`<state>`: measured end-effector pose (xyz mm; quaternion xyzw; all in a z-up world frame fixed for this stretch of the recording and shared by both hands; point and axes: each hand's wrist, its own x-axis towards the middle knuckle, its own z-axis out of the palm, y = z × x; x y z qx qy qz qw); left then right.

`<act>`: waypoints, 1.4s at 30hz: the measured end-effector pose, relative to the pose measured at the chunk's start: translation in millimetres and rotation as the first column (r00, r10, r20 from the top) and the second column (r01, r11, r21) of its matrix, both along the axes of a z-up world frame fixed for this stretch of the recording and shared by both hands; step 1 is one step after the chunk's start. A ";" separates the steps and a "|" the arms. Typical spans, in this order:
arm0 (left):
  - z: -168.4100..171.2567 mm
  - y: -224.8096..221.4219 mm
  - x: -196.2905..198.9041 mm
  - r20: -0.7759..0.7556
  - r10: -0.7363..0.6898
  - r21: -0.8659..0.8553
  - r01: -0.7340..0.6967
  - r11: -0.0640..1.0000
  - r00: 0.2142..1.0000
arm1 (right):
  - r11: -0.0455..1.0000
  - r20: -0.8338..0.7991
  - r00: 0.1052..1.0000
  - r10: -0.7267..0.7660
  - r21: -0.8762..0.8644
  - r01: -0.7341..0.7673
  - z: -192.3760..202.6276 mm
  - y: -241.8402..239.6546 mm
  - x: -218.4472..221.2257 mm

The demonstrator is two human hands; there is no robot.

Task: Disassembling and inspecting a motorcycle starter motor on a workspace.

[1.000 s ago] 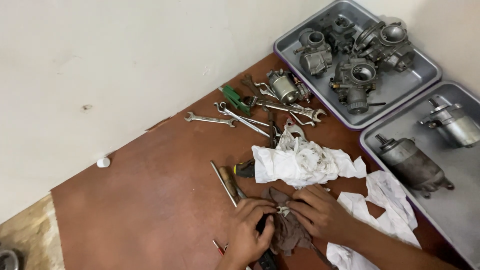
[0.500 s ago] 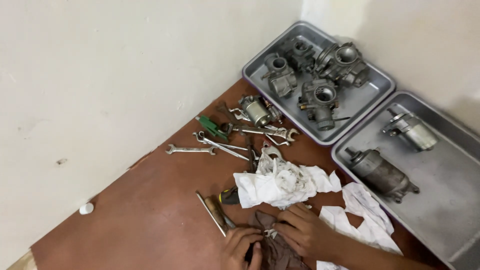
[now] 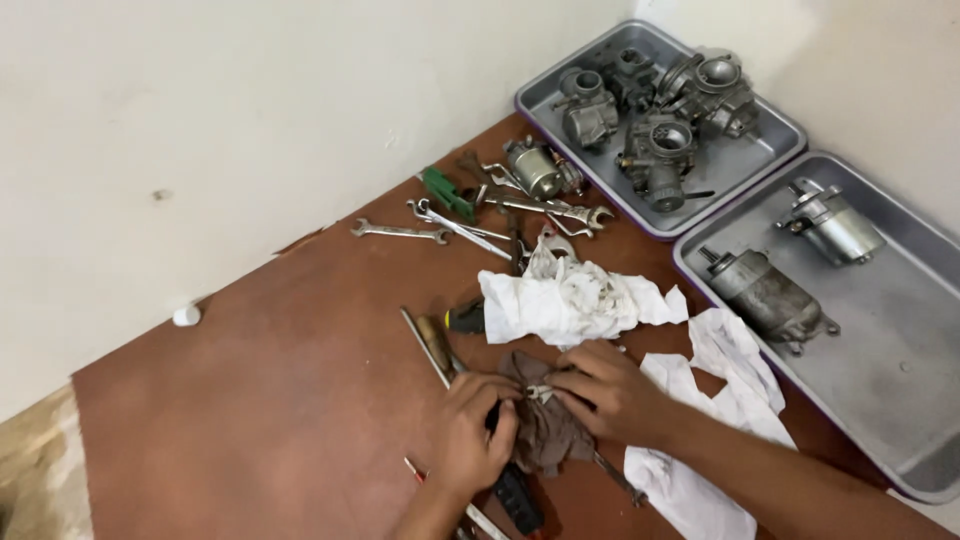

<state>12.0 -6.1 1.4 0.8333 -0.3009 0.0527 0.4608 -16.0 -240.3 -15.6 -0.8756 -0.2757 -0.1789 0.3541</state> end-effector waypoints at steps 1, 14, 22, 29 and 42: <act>-0.8 1.5 -0.7 0.007 0.003 0.001 -0.003 1.000 1.000 | 1.000 0.007 1.000 0.003 0.001 -0.003 -2.9 0.5 0.6; -6.0 2.5 -1.9 0.026 -0.041 0.083 0.039 0.996 0.999 | 1.000 0.071 0.997 0.005 -0.022 -0.004 -12.9 -1.8 -3.9; -3.1 0.6 -1.5 0.030 -0.045 0.103 0.042 0.994 0.999 | 1.000 0.032 0.999 0.024 -0.012 -0.024 -10.9 -0.2 -4.5; -1.2 -3.0 -1.3 0.028 -0.018 0.099 0.015 0.995 0.999 | 1.000 0.036 0.999 0.017 -0.016 -0.017 -11.8 -2.2 -4.2; -1.7 -2.2 -0.2 0.031 -0.032 0.107 0.029 0.994 0.999 | 0.999 0.045 0.999 -0.020 -0.025 0.021 -8.5 2.2 -6.5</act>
